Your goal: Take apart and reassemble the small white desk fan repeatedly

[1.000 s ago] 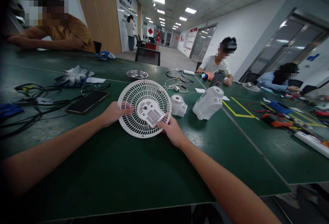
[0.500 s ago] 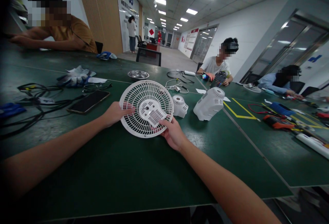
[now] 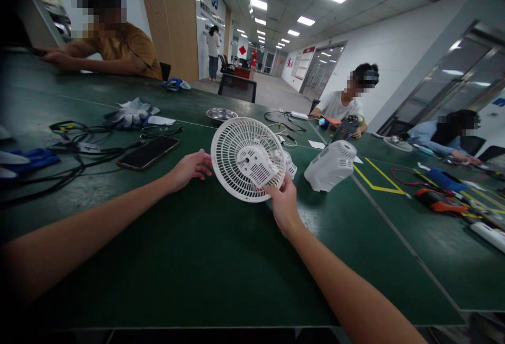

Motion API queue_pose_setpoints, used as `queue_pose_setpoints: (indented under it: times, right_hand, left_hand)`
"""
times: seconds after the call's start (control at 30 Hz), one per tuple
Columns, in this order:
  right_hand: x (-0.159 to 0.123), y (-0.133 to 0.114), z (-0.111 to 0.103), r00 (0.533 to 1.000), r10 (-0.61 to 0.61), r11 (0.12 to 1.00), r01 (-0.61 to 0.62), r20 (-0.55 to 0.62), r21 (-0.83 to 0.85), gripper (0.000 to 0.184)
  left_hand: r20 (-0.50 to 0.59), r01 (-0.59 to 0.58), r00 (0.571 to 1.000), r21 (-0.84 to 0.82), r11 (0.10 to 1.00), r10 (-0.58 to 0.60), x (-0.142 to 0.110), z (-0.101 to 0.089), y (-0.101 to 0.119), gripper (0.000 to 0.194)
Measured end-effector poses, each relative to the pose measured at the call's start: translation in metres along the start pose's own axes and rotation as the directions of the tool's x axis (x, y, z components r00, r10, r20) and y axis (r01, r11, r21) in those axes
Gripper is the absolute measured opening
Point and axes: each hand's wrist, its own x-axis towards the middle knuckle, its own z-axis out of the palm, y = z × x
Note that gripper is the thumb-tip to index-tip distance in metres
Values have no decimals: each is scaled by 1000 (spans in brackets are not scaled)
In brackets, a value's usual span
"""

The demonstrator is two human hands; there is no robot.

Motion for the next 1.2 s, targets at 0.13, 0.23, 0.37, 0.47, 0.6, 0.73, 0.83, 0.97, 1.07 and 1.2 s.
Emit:
queue_pose_setpoints:
  times: [0.13,0.23,0.37,0.47,0.6,0.73,0.83,0.97,1.07,1.2]
  right_hand:
    - [9,-3,-15,969,-245,919,244,37,-309,46]
    - [8,-8,-15,937,-335,846,344,96,-407,45]
    - [2,-14,-11,910,-377,770,411,171,-489,43]
    - [1,-14,-13,889,-387,713,456,244,-533,42]
    - [8,-5,-23,832,-407,656,553,377,-514,48]
    - [14,1,-29,783,-388,514,622,487,-591,48]
    - [16,2,-26,760,-335,418,650,557,-635,46]
    - [15,1,-24,731,-202,343,677,652,-652,50]
    - [14,-2,-25,726,-85,345,664,683,-663,58]
    - [12,-14,-28,725,7,362,640,689,-678,66]
  left_hand:
    - [146,45,989,-98,994,-31,-3,-3,4,73]
    - [290,121,956,-249,961,-45,-9,-3,9,84]
    - [337,203,939,-360,911,-76,-14,-4,15,87]
    - [348,244,932,-389,888,-104,-13,-6,15,85]
    - [352,292,925,-415,862,-143,-10,-7,11,62]
    - [372,315,918,-479,819,-136,-10,-3,11,42]
    - [375,370,906,-471,801,-199,-10,0,13,34]
    - [350,424,891,-413,806,-290,-8,0,13,28]
    - [343,431,888,-384,816,-307,-5,-2,10,30]
    - [342,432,887,-378,819,-310,-3,-3,8,26]
